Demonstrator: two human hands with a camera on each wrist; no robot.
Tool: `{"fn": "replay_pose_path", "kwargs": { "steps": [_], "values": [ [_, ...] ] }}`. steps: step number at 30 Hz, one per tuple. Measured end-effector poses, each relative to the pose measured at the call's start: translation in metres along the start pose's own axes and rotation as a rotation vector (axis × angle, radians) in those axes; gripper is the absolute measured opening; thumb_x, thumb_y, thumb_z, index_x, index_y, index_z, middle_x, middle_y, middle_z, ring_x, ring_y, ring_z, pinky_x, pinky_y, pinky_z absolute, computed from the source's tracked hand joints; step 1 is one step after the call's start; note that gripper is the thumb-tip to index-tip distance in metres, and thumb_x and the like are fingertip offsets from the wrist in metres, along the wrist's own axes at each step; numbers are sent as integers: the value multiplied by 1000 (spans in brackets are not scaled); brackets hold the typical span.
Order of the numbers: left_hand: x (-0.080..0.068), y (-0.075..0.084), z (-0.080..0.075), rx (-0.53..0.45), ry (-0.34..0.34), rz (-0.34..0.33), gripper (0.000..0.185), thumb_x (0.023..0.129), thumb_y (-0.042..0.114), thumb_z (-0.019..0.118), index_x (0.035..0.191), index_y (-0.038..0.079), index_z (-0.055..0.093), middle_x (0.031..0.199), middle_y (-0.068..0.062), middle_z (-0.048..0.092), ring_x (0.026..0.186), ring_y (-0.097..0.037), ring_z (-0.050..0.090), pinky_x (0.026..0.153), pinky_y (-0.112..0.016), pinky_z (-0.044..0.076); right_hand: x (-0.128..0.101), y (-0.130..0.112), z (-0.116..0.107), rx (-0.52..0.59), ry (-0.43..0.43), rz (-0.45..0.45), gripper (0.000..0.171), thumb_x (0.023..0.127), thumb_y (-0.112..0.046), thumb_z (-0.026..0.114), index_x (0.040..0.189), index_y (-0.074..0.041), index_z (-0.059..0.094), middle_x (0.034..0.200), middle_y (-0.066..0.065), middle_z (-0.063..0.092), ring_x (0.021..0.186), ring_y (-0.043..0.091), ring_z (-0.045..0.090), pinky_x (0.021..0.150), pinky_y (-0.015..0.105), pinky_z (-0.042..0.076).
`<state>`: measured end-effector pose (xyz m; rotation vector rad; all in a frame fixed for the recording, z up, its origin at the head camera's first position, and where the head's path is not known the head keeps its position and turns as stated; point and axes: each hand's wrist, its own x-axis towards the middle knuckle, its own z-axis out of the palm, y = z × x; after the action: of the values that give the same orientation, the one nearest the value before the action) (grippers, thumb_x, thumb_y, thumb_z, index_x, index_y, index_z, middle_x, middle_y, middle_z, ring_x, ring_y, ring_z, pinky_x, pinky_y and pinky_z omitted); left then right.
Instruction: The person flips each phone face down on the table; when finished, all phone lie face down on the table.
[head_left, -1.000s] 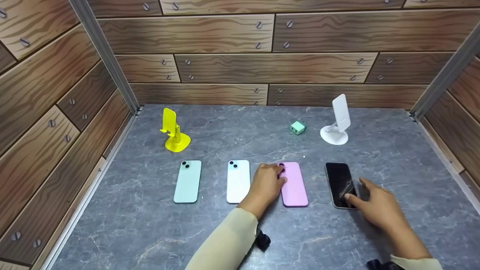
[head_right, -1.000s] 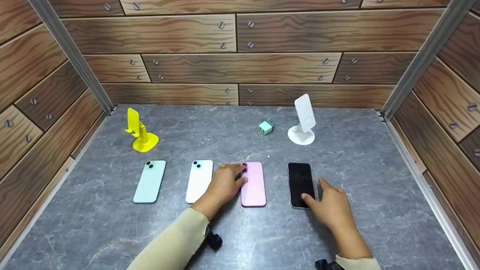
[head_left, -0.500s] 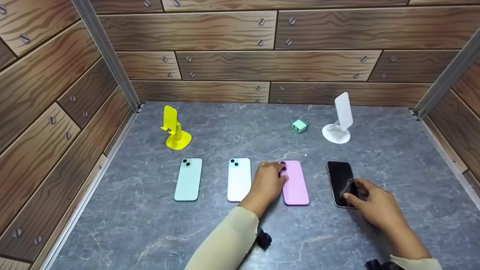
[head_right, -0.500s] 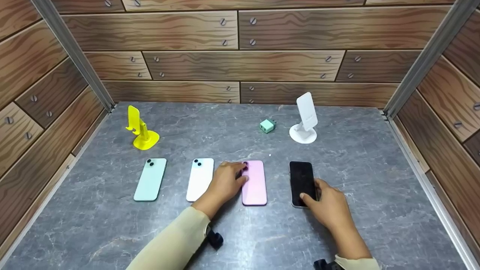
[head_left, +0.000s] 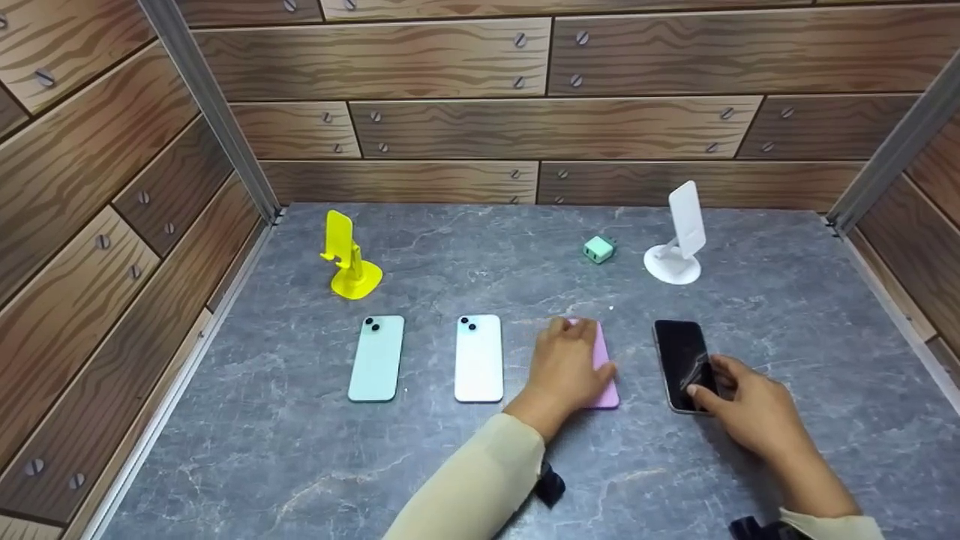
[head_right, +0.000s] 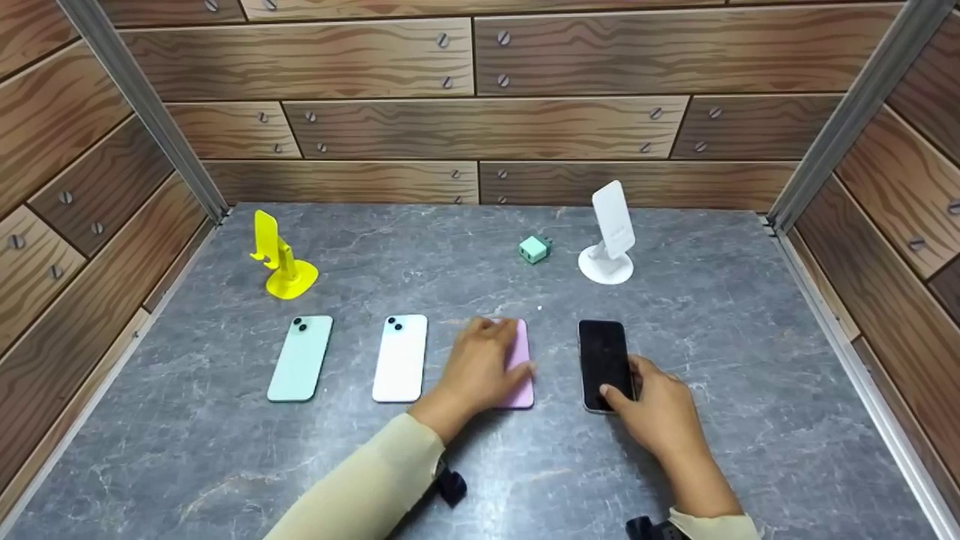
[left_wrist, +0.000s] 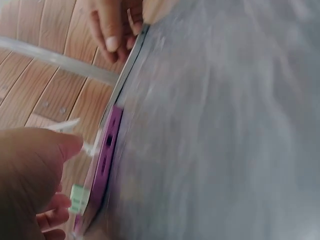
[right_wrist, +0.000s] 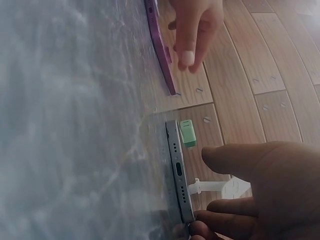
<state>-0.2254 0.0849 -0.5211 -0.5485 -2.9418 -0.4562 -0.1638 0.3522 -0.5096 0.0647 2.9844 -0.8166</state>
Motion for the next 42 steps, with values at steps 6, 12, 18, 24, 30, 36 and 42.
{"fn": "replay_pose_path", "kwargs": {
  "steps": [6, 12, 18, 24, 30, 36, 42],
  "values": [
    [-2, 26, 10, 85, -35, 149, 80, 95, 72, 70, 155, 21, 60, 152, 9, 66, 134, -16, 56, 110, -33, 45, -2, 3, 3, -5, 13, -6, 86, 103, -51, 73, 157, 11, 47, 142, 37, 65, 131, 62, 60, 108, 78, 43],
    [-2, 44, 14, 116, -75, 207, 86, 91, 78, 71, 157, 24, 58, 154, 12, 64, 127, -11, 53, 99, -28, 43, -2, 2, 4, -9, 17, -14, 84, 103, -50, 72, 157, 10, 48, 142, 37, 65, 131, 64, 58, 107, 79, 43],
    [-4, 56, 18, 127, -119, 229, 85, 92, 80, 68, 158, 26, 57, 154, 14, 63, 128, -11, 52, 99, -29, 42, -3, 1, 4, 0, 18, -19, 84, 104, -50, 72, 156, 11, 48, 141, 36, 66, 131, 63, 59, 108, 79, 42],
    [-4, 62, 22, 131, -89, 238, 74, 93, 79, 67, 149, 30, 63, 146, 18, 66, 127, -9, 54, 95, -27, 43, -3, -1, 4, 15, 30, -29, 82, 104, -47, 72, 156, 11, 48, 141, 35, 67, 131, 60, 61, 109, 76, 44],
    [-3, 66, 24, 138, -84, 241, 66, 94, 78, 67, 142, 32, 66, 140, 19, 68, 124, -8, 55, 91, -26, 42, -3, -2, 4, 29, 30, -19, 82, 104, -47, 73, 156, 11, 49, 141, 35, 66, 129, 58, 64, 108, 75, 46],
    [-2, 67, 24, 154, -97, 240, 67, 95, 79, 65, 143, 33, 67, 141, 20, 68, 124, -7, 54, 91, -27, 42, -3, -4, 3, 98, 18, 0, 79, 105, -43, 72, 156, 12, 48, 141, 37, 66, 127, 56, 66, 108, 72, 49],
    [-1, 68, 25, 147, -102, 236, 66, 94, 80, 64, 140, 33, 69, 141, 20, 69, 122, -7, 54, 91, -27, 41, -3, -4, 3, 244, 17, 46, 69, 108, -29, 71, 155, 14, 47, 143, 38, 64, 127, 50, 69, 99, 32, 58]
  ]
}}
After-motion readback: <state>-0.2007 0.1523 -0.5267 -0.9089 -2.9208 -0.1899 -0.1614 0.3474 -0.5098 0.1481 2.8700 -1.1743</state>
